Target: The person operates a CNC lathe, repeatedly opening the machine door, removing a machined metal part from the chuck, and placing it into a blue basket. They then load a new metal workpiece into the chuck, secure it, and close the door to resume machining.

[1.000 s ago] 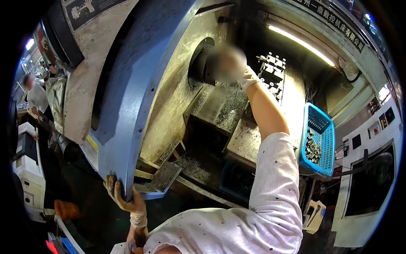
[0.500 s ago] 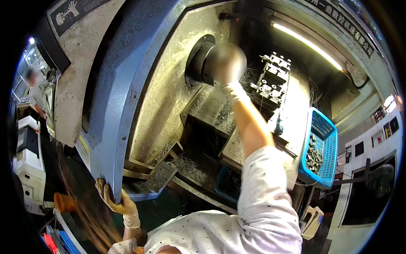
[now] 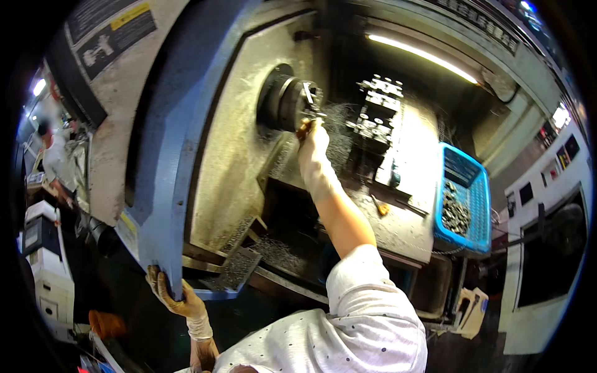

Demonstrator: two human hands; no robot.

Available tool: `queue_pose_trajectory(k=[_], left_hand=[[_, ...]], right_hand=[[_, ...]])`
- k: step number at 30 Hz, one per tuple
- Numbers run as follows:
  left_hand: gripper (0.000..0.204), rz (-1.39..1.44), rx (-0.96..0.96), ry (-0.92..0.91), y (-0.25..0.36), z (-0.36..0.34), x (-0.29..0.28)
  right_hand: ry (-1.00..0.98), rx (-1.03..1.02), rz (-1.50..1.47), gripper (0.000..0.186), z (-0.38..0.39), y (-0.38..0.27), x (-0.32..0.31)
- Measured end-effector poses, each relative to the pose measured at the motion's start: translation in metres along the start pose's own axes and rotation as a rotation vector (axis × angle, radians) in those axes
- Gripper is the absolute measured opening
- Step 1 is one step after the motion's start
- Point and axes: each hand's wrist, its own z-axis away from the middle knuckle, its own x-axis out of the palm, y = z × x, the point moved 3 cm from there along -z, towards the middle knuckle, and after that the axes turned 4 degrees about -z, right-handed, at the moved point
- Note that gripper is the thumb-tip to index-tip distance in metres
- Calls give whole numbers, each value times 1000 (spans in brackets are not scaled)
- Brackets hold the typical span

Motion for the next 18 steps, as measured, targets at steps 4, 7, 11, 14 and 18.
queue_pose_trajectory(k=[4, 7, 11, 14, 18], left_hand=[[25, -63, 4, 44, -8, 4, -2], [28, -39, 44, 47, -5, -2, 1], [31, 81, 51, 63, -9, -5, 8], [32, 48, 56, 66, -9, -2, 7], [33, 86, 22, 67, -11, -5, 4]], right_hand=[[-81, -903, 870, 19, 83, -118, -56], [412, -1411, 1721, 26, 106, -260, -134], [647, -1089, 2215, 35, 152, -332, -182], [425, -997, 2015, 22, 165, -302, -172], [62, -1248, 1807, 2, 196, -232, -171]])
